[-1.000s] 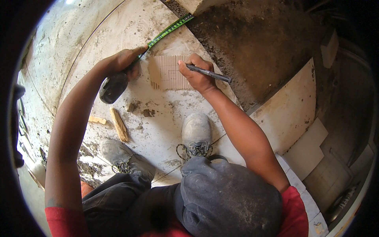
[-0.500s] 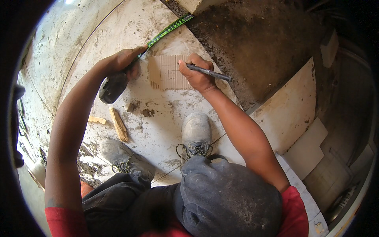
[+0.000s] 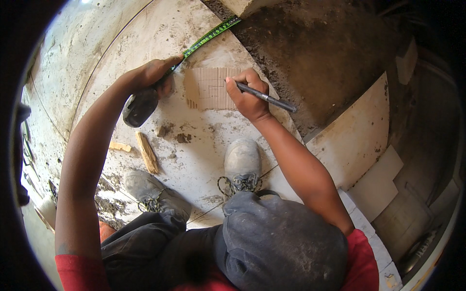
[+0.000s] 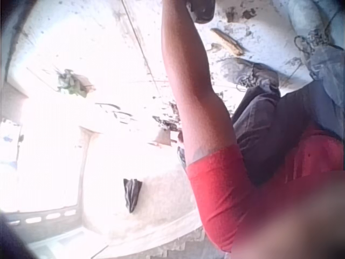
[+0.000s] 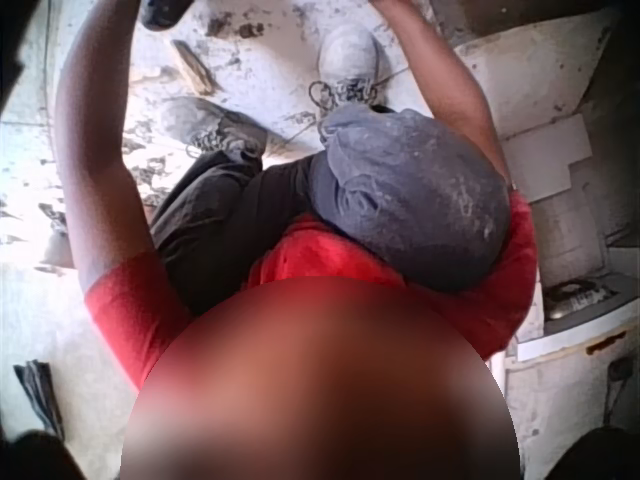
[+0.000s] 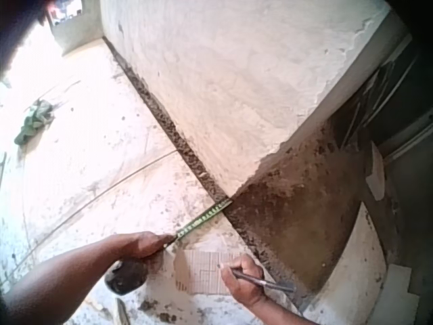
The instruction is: The person uses a tape measure to measure a section of the floor and marks measurements on a small piece of cardboard. They repeatedly reposition the tape measure and record values with a pen.
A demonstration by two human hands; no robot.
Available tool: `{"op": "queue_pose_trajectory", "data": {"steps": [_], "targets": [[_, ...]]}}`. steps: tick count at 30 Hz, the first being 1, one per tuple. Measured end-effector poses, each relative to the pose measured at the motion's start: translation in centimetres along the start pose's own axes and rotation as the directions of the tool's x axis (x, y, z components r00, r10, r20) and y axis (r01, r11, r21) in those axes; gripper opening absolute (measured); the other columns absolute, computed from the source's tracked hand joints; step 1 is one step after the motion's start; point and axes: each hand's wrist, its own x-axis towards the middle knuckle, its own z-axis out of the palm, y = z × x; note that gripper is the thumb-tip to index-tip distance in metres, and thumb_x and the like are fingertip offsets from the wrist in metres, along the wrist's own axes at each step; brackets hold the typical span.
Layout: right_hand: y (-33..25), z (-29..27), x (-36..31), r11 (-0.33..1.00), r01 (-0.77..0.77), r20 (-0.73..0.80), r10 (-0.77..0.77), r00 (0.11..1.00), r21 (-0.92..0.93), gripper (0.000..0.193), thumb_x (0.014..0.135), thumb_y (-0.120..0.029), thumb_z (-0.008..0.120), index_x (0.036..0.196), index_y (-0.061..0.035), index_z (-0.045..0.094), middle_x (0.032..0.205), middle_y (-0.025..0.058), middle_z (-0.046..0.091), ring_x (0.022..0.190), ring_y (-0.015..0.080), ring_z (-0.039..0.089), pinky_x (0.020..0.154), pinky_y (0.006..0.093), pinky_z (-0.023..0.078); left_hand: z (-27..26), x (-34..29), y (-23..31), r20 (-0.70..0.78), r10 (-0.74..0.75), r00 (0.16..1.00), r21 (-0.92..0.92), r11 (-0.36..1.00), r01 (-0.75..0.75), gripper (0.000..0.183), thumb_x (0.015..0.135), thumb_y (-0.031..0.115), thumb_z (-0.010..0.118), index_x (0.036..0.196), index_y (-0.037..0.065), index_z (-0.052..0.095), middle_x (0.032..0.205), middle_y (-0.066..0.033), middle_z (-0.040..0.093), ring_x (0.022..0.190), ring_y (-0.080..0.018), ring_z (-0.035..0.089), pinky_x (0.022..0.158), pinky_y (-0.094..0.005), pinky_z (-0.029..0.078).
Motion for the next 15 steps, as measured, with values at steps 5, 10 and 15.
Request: {"op": "queue_pose_trajectory", "data": {"steps": [5, 10, 15], "targets": [[-0.6, 0.6, -1.1, 0.999, -0.038, -0.014, 0.038, 0.999, 0.031, 0.018, 0.083, -0.011, 0.075, 0.092, -0.0063, 0.06, 0.073, 0.0062, 0.063, 0.065, 0.0133, 0.061, 0.061, 0.028, 0.05, 0.1, 0.2, -0.3, -0.025, 0.022, 0.999, 0.003, 1.0, -0.022, 0.081, 0.097, 0.068, 0.033, 0.062, 0.001, 0.063, 0.057, -0.0103, 0.061, 0.051, -0.0194, 0.059, 0.055, -0.0335, 0.051], [-1.0, 0.9, -1.2, 0.98, 0.199, -0.023, -0.199, 0.98, -0.002, 0.019, 0.081, -0.001, 0.071, 0.095, -0.0056, 0.06, 0.077, 0.0092, 0.065, 0.064, 0.0156, 0.063, 0.062, 0.0287, 0.051, 0.0, 0.3, -0.1, 0.009, -0.036, 0.999, -0.035, 0.999, 0.036, 0.081, 0.097, 0.068, 0.033, 0.062, 0.001, 0.063, 0.058, -0.0104, 0.061, 0.051, -0.0197, 0.059, 0.056, -0.0339, 0.051], [-1.0, 0.7, -1.5, 0.98, 0.194, -0.002, -0.195, 0.981, -0.032, 0.021, 0.079, 0.001, 0.069, 0.097, -0.0056, 0.059, 0.076, 0.0098, 0.065, 0.061, 0.0166, 0.063, 0.059, 0.0289, 0.051, 0.1, 0.0, 0.1, -0.026, 0.017, 1.0, 0.023, 1.0, -0.016, 0.08, 0.098, 0.066, 0.031, 0.062, 0.002, 0.063, 0.058, -0.0101, 0.061, 0.052, -0.0195, 0.059, 0.057, -0.0338, 0.051]]}}
